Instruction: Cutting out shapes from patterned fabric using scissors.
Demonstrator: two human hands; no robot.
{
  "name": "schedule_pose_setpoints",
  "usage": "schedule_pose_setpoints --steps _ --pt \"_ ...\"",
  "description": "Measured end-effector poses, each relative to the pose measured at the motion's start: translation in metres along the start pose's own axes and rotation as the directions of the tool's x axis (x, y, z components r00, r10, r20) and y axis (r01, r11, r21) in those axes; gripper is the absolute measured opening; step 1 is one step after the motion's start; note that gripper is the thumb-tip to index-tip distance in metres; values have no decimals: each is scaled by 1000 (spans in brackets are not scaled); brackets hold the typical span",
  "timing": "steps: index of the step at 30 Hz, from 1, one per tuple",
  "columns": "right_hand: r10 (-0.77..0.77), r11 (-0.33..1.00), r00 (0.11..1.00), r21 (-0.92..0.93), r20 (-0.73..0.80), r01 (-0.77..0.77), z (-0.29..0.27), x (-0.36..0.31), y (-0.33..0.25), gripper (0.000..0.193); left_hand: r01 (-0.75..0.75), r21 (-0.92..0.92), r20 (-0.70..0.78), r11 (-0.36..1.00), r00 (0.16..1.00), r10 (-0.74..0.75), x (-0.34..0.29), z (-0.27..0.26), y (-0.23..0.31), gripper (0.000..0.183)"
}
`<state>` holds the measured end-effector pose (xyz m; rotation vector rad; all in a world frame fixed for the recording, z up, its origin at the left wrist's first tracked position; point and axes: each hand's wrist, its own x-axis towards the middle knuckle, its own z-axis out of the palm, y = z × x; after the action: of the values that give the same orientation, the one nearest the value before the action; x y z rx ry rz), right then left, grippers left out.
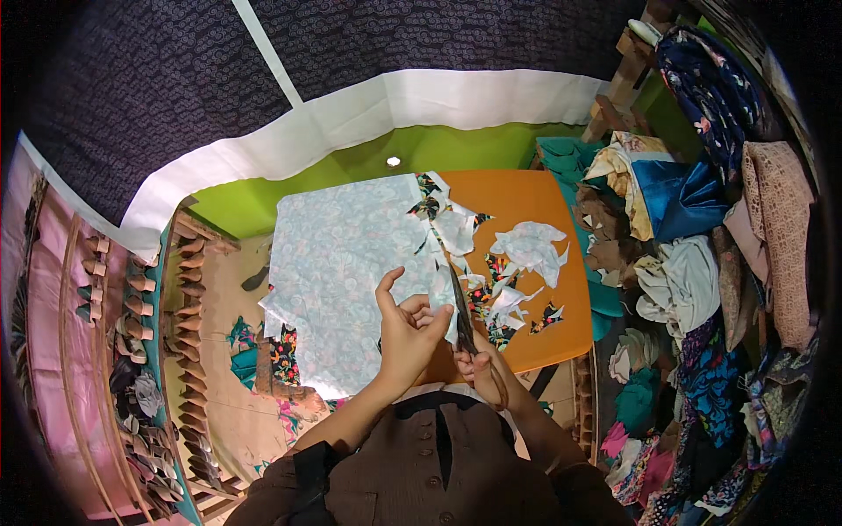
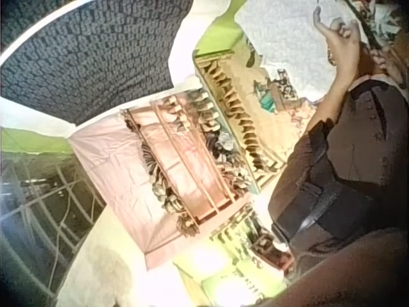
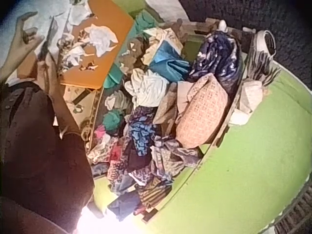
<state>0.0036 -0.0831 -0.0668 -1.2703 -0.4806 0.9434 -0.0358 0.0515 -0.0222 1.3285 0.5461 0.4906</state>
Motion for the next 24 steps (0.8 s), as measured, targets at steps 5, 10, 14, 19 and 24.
schedule_pose_setpoints --steps 5,10,14,19,24 --pt "-5 1000 999 -4 -45 5 5 0 4 73 -34 -45 -31 998 999 33 -4 6 1 63" --pt "17 1000 999 -2 -33 -17 4 1 9 75 -47 -88 -34 995 998 44 -4 8 0 60" --pt "-117 979 990 -175 -75 102 2 2 21 75 -62 -32 7 998 998 62 -3 8 3 59" --pt "-264 928 962 -291 -74 233 8 6 11 72 -52 -22 18 998 998 52 -1 5 1 58" --pt "-59 994 997 -91 -54 54 10 7 5 79 -70 -21 0 997 998 70 0 6 2 59"
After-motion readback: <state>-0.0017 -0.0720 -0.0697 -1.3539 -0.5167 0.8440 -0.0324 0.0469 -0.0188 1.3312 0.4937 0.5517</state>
